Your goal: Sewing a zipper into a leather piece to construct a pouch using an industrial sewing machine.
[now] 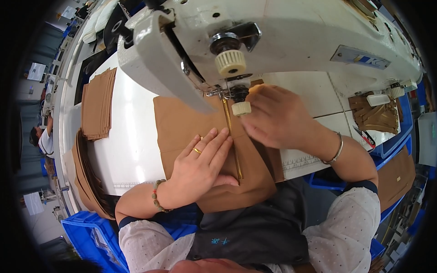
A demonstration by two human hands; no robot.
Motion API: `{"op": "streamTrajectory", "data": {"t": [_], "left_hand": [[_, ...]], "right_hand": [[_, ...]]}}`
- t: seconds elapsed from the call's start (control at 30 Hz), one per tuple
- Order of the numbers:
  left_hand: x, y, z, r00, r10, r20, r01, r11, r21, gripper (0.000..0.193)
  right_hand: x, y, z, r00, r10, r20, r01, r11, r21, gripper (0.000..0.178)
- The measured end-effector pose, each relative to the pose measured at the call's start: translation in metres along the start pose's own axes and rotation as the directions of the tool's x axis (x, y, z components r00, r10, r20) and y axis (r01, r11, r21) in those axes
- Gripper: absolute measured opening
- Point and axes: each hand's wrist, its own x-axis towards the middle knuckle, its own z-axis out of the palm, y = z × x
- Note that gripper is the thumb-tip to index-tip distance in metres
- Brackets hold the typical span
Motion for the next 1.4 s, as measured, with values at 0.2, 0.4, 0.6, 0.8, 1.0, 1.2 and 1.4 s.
{"op": "streamTrajectory", "data": {"t": [0.2, 0.4, 0.6, 0.8, 1.0, 1.2, 1.4], "left_hand": [[0.002, 0.001, -0.001, 1.0, -0.007, -0.001, 0.007, 1.0, -0.017, 0.085], [0.003, 0.001, 0.0, 1.0, -0.017, -0.016, 0.016, 0.999, -0.045, 0.084], [0.002, 0.001, 0.001, 0.997, -0.046, -0.056, 0.04, 0.994, -0.101, 0.084], [0.007, -0.008, 0.003, 0.992, -0.101, -0.073, 0.089, 0.984, -0.152, 0.089], [0.016, -0.019, 0.011, 0.987, -0.118, -0.107, 0.102, 0.984, -0.146, 0.101], [0.018, -0.021, 0.012, 0.991, -0.106, -0.088, 0.095, 0.989, -0.114, 0.098], [0.024, -0.021, 0.004, 0.995, -0.086, -0.043, 0.083, 0.995, -0.058, 0.092]], "right_hand": [[-0.004, -0.01, -0.014, 0.997, -0.049, -0.062, 0.047, 0.998, -0.033, 0.025], [-0.01, -0.022, 0.018, 0.994, -0.028, 0.105, 0.022, 0.998, 0.055, 0.038], [-0.021, -0.02, 0.023, 0.979, -0.001, 0.205, -0.026, 0.991, 0.128, 0.043], [-0.012, -0.021, 0.018, 0.978, -0.005, 0.21, -0.025, 0.99, 0.137, 0.044], [-0.015, -0.02, 0.021, 0.98, -0.003, 0.201, -0.03, 0.986, 0.162, 0.043], [-0.015, -0.019, 0.023, 0.982, 0.0, 0.191, -0.035, 0.983, 0.181, 0.039], [-0.012, -0.016, 0.029, 0.988, -0.022, 0.154, -0.002, 0.988, 0.154, 0.031]]}}
